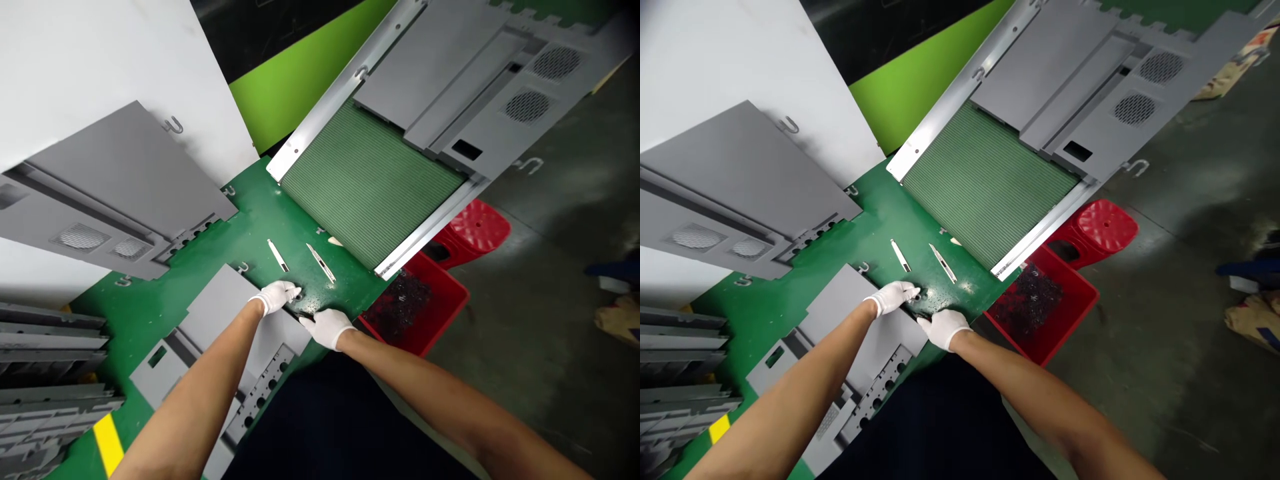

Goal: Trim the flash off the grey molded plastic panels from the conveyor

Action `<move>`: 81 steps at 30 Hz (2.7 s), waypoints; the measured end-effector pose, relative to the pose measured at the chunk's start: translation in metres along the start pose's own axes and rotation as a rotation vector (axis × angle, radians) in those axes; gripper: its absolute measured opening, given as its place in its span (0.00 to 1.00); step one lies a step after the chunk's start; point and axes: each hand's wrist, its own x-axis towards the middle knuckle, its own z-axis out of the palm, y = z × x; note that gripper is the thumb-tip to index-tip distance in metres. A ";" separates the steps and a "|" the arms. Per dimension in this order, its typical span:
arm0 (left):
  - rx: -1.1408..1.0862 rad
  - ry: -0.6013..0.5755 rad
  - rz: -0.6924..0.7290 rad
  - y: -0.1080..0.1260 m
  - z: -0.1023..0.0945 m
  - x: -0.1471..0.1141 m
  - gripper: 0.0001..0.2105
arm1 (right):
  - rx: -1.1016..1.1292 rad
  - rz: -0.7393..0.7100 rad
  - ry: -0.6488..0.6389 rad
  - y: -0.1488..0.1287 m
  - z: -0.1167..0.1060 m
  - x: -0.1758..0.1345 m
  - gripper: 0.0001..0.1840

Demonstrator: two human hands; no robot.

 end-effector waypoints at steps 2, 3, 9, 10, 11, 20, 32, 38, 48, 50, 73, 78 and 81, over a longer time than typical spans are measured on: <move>-0.032 0.047 0.031 0.014 0.006 -0.001 0.26 | 0.080 0.057 0.011 0.011 0.001 -0.007 0.49; -0.050 0.057 0.046 0.025 0.012 -0.001 0.26 | 0.125 0.087 0.023 0.017 0.003 -0.011 0.48; -0.239 0.031 0.338 0.090 0.032 -0.001 0.22 | 0.298 0.200 0.052 0.045 0.020 -0.049 0.41; -0.169 0.113 0.348 0.087 0.022 0.001 0.22 | 0.317 0.214 0.050 0.047 0.023 -0.054 0.40; -0.067 0.226 0.302 0.078 0.007 0.004 0.22 | 0.336 0.223 0.052 0.047 0.025 -0.058 0.39; 0.199 0.380 -0.326 -0.080 -0.133 -0.012 0.25 | 0.397 0.103 0.116 0.019 0.016 -0.047 0.37; -0.118 0.263 -0.222 -0.087 -0.115 -0.004 0.24 | 0.163 -0.072 -0.065 -0.094 -0.035 0.099 0.44; -0.132 0.284 -0.321 -0.086 -0.111 -0.007 0.21 | 0.152 -0.076 -0.087 -0.100 -0.028 0.115 0.45; -0.056 0.315 -0.252 -0.081 -0.112 -0.021 0.21 | 0.140 -0.124 -0.061 -0.100 -0.034 0.107 0.41; -0.052 0.317 -0.235 -0.079 -0.114 -0.027 0.22 | 0.123 -0.132 -0.040 -0.102 -0.036 0.103 0.41; -0.019 0.365 -0.166 -0.061 -0.112 -0.056 0.22 | -0.006 -0.175 0.026 -0.114 -0.051 0.079 0.43; 0.004 0.390 -0.140 -0.063 -0.112 -0.060 0.21 | 0.071 -0.176 0.069 -0.115 -0.038 0.081 0.41; 0.003 0.395 -0.139 -0.065 -0.112 -0.060 0.21 | 0.062 -0.170 0.066 -0.119 -0.033 0.083 0.41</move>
